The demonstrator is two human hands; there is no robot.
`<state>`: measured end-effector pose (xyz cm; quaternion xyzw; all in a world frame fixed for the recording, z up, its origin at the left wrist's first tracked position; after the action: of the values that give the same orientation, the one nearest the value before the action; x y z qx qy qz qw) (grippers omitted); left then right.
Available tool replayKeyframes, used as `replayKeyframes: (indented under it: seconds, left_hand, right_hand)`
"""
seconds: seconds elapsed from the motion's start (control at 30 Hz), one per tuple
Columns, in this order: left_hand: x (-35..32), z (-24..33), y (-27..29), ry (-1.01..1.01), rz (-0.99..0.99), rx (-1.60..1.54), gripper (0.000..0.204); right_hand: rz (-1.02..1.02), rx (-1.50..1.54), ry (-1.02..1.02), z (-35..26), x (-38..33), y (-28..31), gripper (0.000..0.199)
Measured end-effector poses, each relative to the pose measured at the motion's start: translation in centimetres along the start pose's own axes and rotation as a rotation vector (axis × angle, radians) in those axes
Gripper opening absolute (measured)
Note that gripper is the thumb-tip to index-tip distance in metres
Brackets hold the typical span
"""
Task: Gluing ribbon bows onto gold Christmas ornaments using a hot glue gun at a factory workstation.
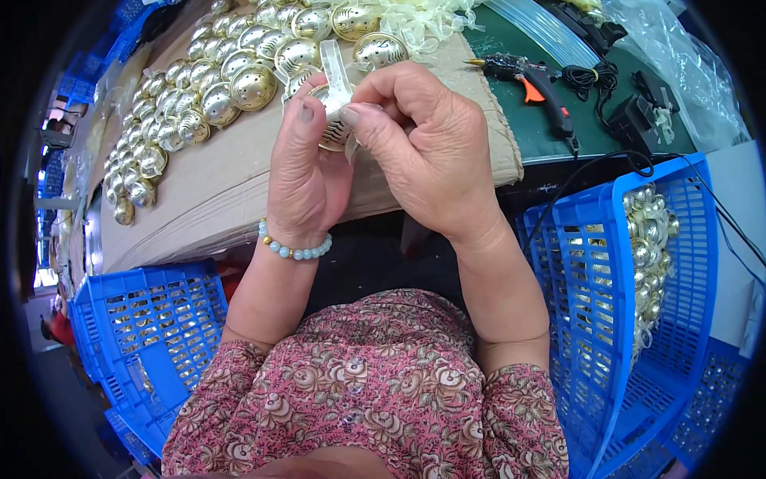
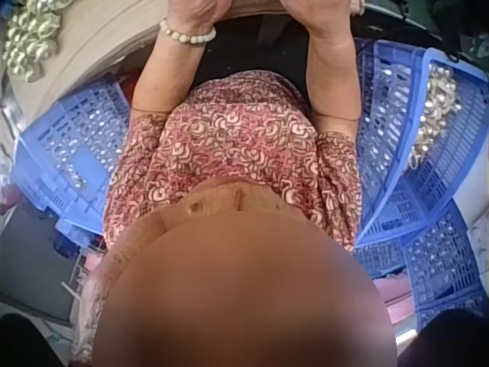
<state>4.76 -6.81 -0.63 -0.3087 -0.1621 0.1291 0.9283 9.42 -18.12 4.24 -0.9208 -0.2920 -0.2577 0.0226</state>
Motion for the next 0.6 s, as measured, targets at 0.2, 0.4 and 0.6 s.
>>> replayKeyframes:
  seconds: [0.2, 0.4, 0.6]
  left_hand:
    - [0.1, -0.2, 0.1, 0.040, 0.070, -0.153, 0.052]
    - [-0.2, -0.5, -0.6, 0.072, 0.086, -0.139, 0.042]
    - [-0.4, -0.6, -0.4, 0.096, 0.081, -0.150, 0.039]
  right_hand:
    - [-0.044, 0.140, -0.008, -0.5, -0.9, 0.1, 0.009]
    - [-0.052, 0.096, -0.015, -0.3, -0.7, 0.0, 0.009]
    - [0.085, -0.019, 0.066, 0.0, -0.9, 0.4, 0.009]
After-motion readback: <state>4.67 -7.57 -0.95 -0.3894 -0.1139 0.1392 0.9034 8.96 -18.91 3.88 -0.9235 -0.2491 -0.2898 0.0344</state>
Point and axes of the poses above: each hand's wrist, its own x-axis towards the middle knuckle, its own y-axis out of the back of the hand, z = x × y, the point moved 7 cm from there along x, towards the middle knuckle, and after that the axes turned 3 degrees about -z, right-handed, at the moved point
